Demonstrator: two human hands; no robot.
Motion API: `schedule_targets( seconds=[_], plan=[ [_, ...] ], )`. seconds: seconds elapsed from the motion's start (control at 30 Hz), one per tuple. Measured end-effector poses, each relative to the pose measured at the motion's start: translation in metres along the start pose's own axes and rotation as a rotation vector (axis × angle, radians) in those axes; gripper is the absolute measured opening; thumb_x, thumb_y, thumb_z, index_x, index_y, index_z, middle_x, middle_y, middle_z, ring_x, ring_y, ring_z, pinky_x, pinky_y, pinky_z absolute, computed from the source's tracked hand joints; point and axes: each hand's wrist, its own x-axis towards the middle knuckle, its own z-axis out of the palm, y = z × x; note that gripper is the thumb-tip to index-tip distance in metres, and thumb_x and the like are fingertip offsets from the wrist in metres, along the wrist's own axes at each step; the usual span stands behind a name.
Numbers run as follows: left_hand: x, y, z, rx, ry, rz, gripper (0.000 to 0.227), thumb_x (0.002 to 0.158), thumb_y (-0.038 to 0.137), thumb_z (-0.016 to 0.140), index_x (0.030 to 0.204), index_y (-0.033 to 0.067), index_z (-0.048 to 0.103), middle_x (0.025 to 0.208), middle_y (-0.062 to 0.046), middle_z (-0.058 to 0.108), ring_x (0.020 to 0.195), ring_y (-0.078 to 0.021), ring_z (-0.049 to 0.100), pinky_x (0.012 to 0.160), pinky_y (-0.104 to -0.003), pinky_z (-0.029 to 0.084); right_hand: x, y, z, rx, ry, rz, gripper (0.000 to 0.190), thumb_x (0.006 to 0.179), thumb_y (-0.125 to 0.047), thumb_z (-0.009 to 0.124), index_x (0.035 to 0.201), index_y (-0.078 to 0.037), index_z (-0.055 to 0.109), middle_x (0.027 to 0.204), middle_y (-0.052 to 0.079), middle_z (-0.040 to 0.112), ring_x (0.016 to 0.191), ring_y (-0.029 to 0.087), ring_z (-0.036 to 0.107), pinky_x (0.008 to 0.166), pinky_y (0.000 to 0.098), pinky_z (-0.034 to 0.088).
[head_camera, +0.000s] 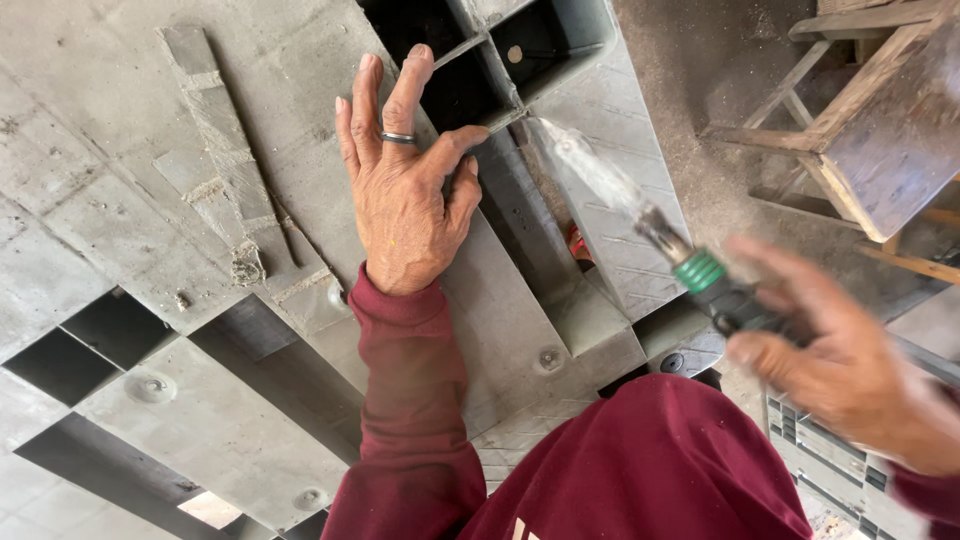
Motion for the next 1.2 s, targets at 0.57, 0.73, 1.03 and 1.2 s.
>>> schedule_targets(
  seconds=[0.57, 0.73, 1.03, 1.2],
  plan=[
    [0.001, 0.000, 0.005, -0.002, 0.004, -0.027, 0.015, 0.089, 0.009, 0.074, 0.100, 0.0174, 0.080, 0.165, 0.000, 0.035, 0.159, -0.0325, 0.019, 0.132, -0.060, 0.015, 0.022, 0.025, 0.055, 1.229, -0.257, 0.232, 0.061, 0.101, -0.034, 0.058, 0.142, 0.005, 0.039, 0.087, 0.016, 0.054, 0.047, 0.013, 0.055, 0.034, 0.0268, 0.049],
    [0.000, -0.001, 0.005, -0.009, -0.002, -0.026, 0.017, 0.088, 0.008, 0.073, 0.100, 0.0170, 0.080, 0.165, 0.000, 0.036, 0.159, -0.0323, 0.019, 0.132, -0.060, 0.015, 0.024, 0.026, 0.055, 1.257, -0.271, 0.243, 0.061, 0.102, -0.034, 0.058, 0.143, 0.007, 0.036, 0.088, 0.015, 0.054, 0.048, 0.012, 0.055, 0.035, 0.0255, 0.050],
    [0.000, -0.001, 0.005, -0.005, 0.018, -0.024, 0.017, 0.088, 0.006, 0.073, 0.099, 0.0167, 0.080, 0.164, -0.001, 0.036, 0.158, -0.0328, 0.021, 0.132, -0.060, 0.017, 0.026, 0.029, 0.046, 0.897, -0.117, 0.077, 0.068, 0.099, -0.033, 0.061, 0.151, 0.005, 0.037, 0.085, 0.012, 0.058, 0.050, 0.010, 0.056, 0.035, 0.0246, 0.051],
    [-0.003, -0.005, 0.007, -0.052, 0.059, -0.031, 0.018, 0.090, 0.003, 0.073, 0.103, 0.0135, 0.079, 0.163, -0.006, 0.037, 0.157, -0.0347, 0.026, 0.132, -0.058, 0.020, -0.005, -0.009, 0.026, -0.267, 0.206, -0.076, 0.072, 0.082, -0.026, 0.071, 0.148, -0.003, 0.051, 0.077, 0.005, 0.061, 0.054, 0.012, 0.056, 0.046, 0.0269, 0.047]
  ],
)
